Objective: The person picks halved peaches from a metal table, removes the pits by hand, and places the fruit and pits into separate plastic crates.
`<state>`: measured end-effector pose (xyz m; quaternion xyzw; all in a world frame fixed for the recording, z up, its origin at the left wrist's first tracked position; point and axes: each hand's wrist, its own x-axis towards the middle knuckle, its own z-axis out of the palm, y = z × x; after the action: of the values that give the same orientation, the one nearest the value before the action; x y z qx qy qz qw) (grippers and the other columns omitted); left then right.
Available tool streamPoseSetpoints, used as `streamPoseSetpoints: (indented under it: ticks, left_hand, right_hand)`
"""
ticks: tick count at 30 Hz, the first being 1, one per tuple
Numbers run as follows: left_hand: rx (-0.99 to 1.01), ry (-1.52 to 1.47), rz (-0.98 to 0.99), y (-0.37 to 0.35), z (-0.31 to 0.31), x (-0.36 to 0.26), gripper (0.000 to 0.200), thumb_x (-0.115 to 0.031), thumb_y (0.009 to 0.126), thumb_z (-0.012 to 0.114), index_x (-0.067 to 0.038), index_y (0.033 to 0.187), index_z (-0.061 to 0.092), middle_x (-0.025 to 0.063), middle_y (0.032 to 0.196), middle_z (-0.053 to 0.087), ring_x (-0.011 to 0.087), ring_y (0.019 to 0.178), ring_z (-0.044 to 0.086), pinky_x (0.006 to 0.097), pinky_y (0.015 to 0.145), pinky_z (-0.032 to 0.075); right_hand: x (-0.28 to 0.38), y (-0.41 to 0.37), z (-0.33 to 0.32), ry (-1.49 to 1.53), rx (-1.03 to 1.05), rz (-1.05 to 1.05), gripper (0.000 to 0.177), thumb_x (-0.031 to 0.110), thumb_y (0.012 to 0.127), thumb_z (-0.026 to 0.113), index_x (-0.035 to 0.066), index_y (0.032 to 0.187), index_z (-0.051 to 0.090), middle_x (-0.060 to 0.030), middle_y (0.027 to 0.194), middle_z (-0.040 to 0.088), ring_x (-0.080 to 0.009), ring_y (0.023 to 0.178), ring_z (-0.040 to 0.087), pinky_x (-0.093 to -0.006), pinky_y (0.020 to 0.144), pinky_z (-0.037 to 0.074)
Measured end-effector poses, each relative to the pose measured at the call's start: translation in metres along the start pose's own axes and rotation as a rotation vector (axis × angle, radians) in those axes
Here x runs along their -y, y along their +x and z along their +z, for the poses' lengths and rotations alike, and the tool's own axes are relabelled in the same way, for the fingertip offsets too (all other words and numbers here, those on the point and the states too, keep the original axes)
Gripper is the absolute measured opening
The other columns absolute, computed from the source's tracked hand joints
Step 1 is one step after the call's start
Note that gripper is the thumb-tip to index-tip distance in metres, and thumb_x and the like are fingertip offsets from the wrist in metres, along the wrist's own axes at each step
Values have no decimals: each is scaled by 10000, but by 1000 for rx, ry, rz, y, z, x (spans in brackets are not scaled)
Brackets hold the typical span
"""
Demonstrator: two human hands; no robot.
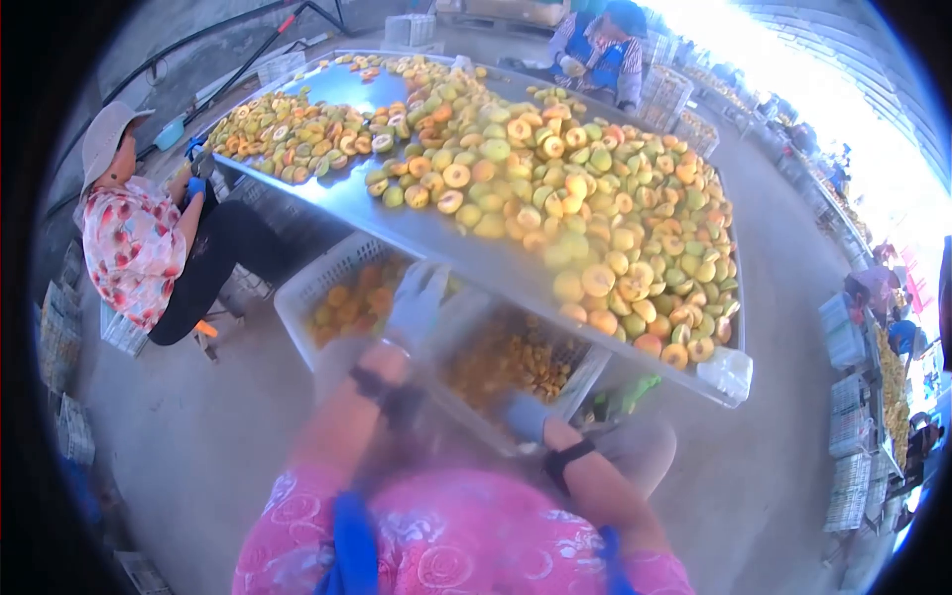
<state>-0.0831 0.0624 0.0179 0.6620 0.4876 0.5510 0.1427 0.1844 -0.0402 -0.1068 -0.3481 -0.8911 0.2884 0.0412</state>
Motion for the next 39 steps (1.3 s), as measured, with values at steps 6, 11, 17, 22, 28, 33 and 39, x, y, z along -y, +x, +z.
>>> streamPoseSetpoints:
  ticks: [6, 11, 17, 22, 28, 33, 39]
  left_hand:
    - [175, 265, 260, 53, 2, -73, 233, -128, 907, 584, 3, 1096, 622, 130, 1199, 552, 258, 1074, 576, 314, 943, 451]
    - [348, 189, 15, 72, 47, -33, 296, -272, 884, 602, -49, 1077, 635, 169, 1019, 644, 320, 970, 632, 381, 855, 502]
    - [476, 343, -26, 91, 75, -34, 278, -378, 894, 559, -109, 916, 629, 126, 906, 663, 353, 818, 641, 456, 711, 513]
    - [496, 317, -19, 88, 77, -29, 230, -348, 888, 574, -121, 916, 602, 110, 851, 653, 343, 768, 645, 461, 668, 512]
    - [481, 280, 19, 96, 73, -32, 218, -326, 872, 596, -123, 951, 591, 106, 836, 647, 337, 759, 646, 452, 653, 515]
    - [496, 296, 54, 90, 72, -30, 371, -331, 849, 617, -102, 1134, 556, 140, 1017, 630, 339, 862, 644, 455, 713, 520]
    - [446, 263, -55, 96, 69, -37, 586, -314, 802, 661, -81, 1300, 459, 149, 1280, 506, 351, 1051, 588, 446, 844, 504]
  right_hand:
    - [78, 9, -169, 497, -355, 323, 262, 233, 882, 656, 48, 1052, 581, 30, 832, 592, -79, 677, 551, -256, 537, 470]
    - [46, 35, -288, 326, -342, 412, 210, 156, 858, 599, 50, 1039, 603, -89, 883, 614, -274, 815, 601, -367, 732, 506]
    - [-39, 106, -378, 118, -580, 447, 320, 265, 824, 596, 68, 1075, 613, -131, 1068, 639, -331, 1002, 602, -403, 852, 479]
    - [-178, 196, -418, -493, -427, 336, 359, 328, 880, 516, 93, 1133, 617, -147, 1161, 624, -365, 1080, 575, -432, 933, 445]
    - [-164, 265, -431, -547, -135, 647, 457, 367, 922, 356, 155, 1267, 568, -117, 1330, 559, -314, 1235, 521, -497, 1019, 391]
    - [-202, 259, -421, -742, -73, 355, 370, 238, 958, 428, 75, 1271, 537, -147, 1239, 599, -324, 1161, 567, -405, 927, 481]
    - [-169, 224, -393, -621, 74, 397, 421, 331, 962, 376, 97, 1271, 540, -119, 1270, 570, -314, 1141, 558, -424, 942, 424]
